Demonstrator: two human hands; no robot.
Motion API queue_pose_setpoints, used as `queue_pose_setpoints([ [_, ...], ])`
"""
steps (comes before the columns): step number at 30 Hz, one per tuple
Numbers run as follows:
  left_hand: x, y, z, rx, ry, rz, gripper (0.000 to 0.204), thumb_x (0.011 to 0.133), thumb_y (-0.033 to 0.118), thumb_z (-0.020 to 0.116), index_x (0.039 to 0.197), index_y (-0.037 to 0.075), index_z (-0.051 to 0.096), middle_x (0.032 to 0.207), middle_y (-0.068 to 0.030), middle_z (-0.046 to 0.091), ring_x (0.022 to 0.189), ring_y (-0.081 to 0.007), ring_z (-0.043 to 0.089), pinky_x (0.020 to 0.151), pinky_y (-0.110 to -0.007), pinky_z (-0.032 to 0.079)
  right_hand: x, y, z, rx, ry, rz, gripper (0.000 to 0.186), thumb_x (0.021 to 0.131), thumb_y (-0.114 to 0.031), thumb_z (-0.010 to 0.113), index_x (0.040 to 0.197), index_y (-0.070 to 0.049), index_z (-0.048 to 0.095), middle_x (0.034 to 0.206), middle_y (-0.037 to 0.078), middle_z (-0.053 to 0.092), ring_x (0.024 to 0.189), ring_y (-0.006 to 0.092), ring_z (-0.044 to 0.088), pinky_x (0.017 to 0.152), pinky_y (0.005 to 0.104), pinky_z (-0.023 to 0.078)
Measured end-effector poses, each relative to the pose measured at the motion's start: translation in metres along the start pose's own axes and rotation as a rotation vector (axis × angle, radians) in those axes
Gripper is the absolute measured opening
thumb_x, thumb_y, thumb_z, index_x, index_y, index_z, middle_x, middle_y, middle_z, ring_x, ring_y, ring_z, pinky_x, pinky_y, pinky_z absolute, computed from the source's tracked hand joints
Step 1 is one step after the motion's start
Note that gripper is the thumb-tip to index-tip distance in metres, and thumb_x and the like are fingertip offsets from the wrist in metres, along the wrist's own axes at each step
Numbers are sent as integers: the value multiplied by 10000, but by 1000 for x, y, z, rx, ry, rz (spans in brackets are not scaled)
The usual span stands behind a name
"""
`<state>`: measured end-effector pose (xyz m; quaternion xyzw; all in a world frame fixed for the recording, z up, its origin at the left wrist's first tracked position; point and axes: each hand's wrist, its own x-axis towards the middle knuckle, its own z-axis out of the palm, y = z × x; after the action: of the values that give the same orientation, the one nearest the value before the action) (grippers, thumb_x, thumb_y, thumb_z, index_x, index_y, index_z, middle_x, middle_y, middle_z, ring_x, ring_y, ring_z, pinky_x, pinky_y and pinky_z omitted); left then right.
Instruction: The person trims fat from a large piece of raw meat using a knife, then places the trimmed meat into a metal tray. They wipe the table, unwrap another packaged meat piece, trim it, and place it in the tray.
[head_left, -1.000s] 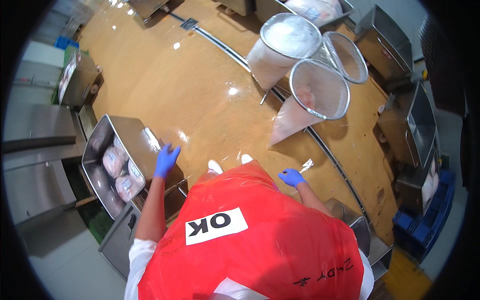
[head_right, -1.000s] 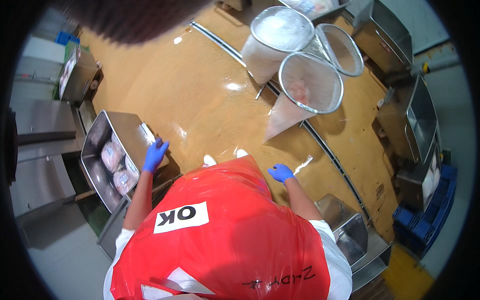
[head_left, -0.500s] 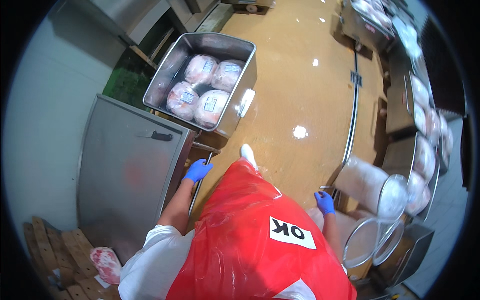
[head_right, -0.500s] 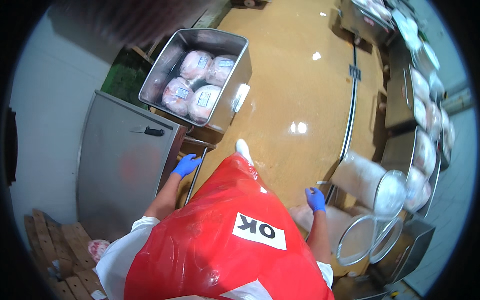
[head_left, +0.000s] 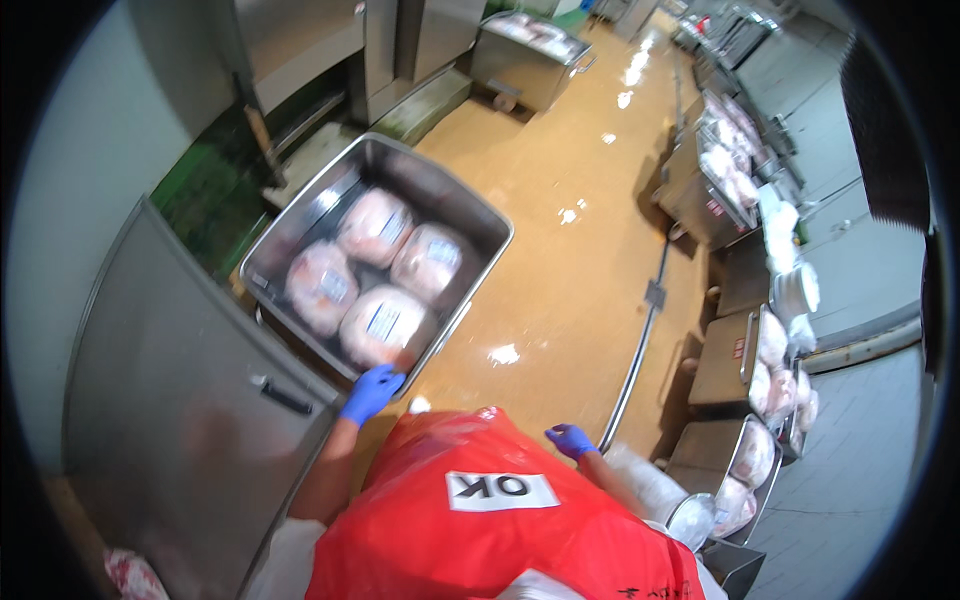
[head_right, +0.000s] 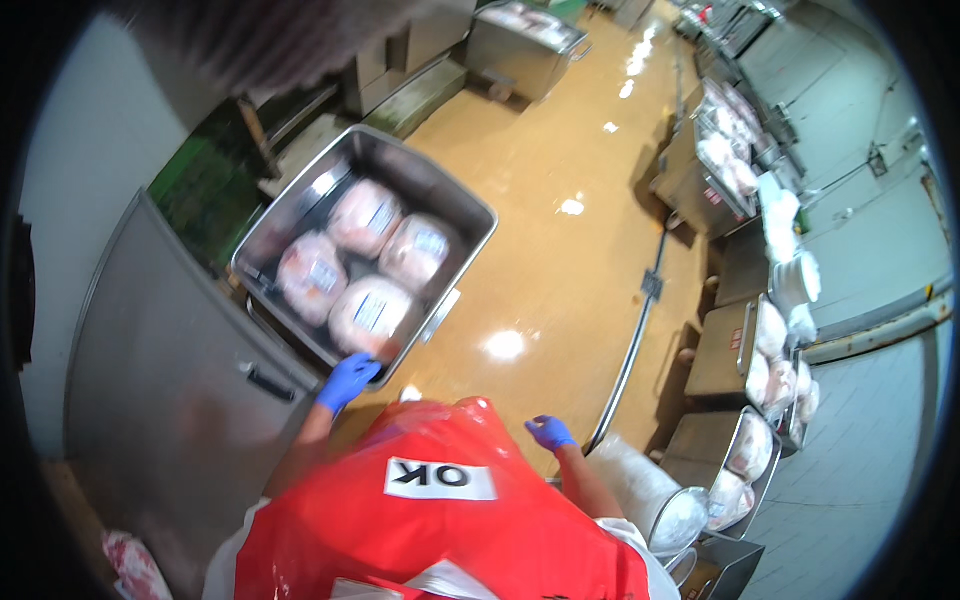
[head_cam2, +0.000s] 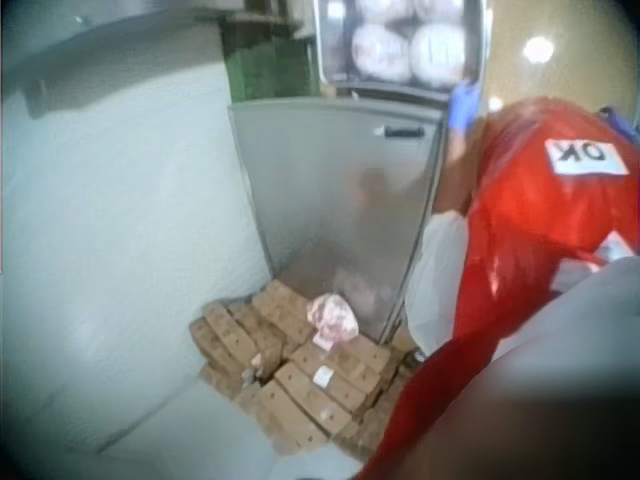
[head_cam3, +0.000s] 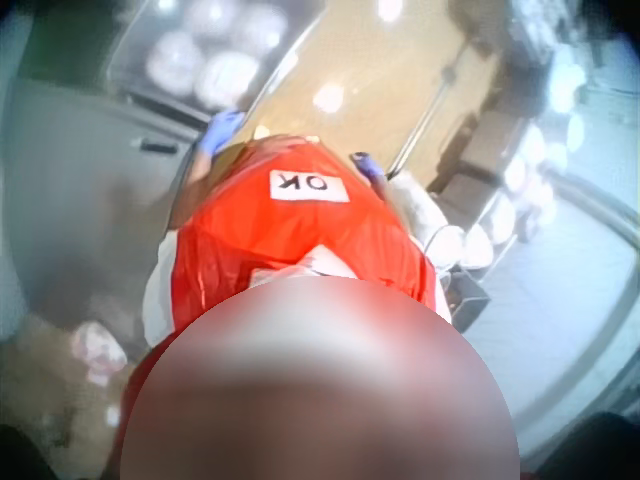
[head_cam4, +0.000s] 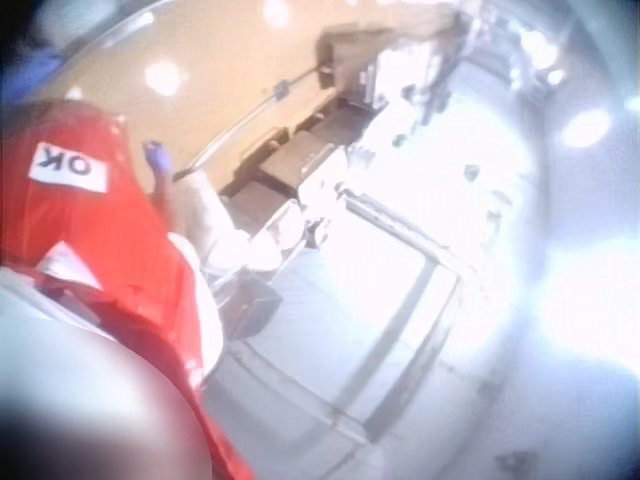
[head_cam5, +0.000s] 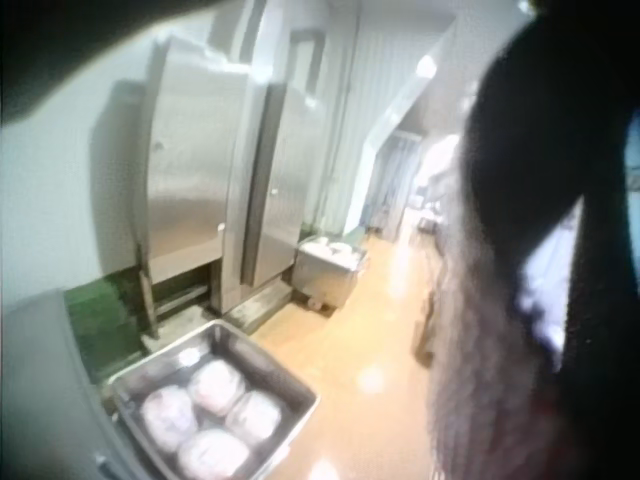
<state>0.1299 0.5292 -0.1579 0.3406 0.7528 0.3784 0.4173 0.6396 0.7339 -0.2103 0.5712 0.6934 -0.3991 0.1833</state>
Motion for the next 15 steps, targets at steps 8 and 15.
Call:
queue_pose_setpoints([
  [8,43,-22,-35,-227,359,-174,561,982,310,748,1376,-60,600,1096,-189,740,936,-228,694,869,-384,565,169,-194,-116,-495,-115,-395,628,973,-590,574,1277,-61,724,1305,213,708,1239,415,649,1078,469,509],
  [15,61,-46,-26,-279,435,-507,643,968,370,760,1423,-43,569,1110,-180,740,996,-230,691,887,-389,554,278,-399,-141,-183,6,-597,495,983,-486,610,1212,-69,744,1178,230,740,1102,414,704,989,474,550],
])
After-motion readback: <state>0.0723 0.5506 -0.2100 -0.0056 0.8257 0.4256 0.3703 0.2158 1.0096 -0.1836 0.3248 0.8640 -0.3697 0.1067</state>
